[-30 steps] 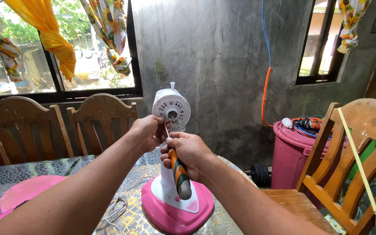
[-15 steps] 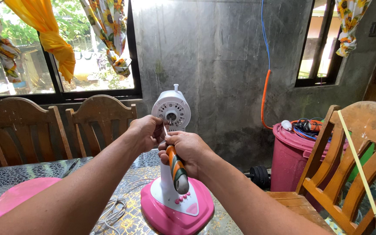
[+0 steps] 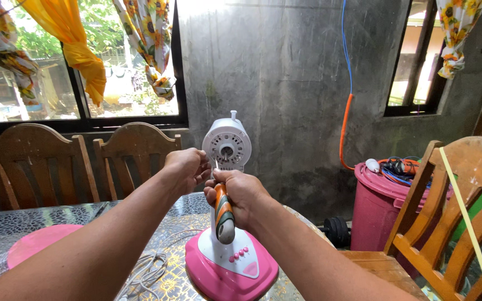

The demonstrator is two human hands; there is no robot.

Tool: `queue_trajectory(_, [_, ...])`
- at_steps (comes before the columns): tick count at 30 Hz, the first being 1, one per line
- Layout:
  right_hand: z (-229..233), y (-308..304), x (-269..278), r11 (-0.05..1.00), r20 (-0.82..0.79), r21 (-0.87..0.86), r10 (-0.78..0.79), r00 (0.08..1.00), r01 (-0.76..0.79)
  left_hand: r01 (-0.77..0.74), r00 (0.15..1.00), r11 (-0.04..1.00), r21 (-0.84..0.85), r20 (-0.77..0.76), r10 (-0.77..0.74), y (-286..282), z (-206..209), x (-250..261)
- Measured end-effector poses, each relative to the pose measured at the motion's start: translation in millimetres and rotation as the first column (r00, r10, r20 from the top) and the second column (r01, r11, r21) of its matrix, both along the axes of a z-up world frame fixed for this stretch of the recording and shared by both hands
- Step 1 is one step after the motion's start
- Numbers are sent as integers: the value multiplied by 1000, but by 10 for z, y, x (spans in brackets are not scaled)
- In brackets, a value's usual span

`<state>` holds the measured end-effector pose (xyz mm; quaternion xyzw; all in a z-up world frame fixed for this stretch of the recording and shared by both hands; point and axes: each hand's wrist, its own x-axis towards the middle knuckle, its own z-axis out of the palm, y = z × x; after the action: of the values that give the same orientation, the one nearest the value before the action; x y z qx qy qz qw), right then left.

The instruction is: The person uses a screwdriver to loosen and remove screws from the rear motor housing of a pink and white electric fan. The fan blades and front grille are already detached and placed on the table. The person continues to unscrew the housing throughout the clip.

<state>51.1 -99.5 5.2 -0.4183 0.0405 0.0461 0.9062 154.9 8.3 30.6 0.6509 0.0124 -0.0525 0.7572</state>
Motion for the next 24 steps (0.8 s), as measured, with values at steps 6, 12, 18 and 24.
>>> queue_trajectory(6, [6,-25,121,995,-27,86,57,998,-54,-28,994,992,121,109,14,18,81,18])
queue_trajectory(12, [43,-55,189,984,-109,175,51,993,-31,32,986,989,146,158,-55,3,38,-9])
queue_trajectory(18, [65,-142,118,998,-68,21,55,996,-54,79,985,985,151,142,-100,45,47,2])
queue_trajectory(24, [23,-263,346,985,-25,135,108,994,-104,59,987,990,125,142,-76,-5,6,46])
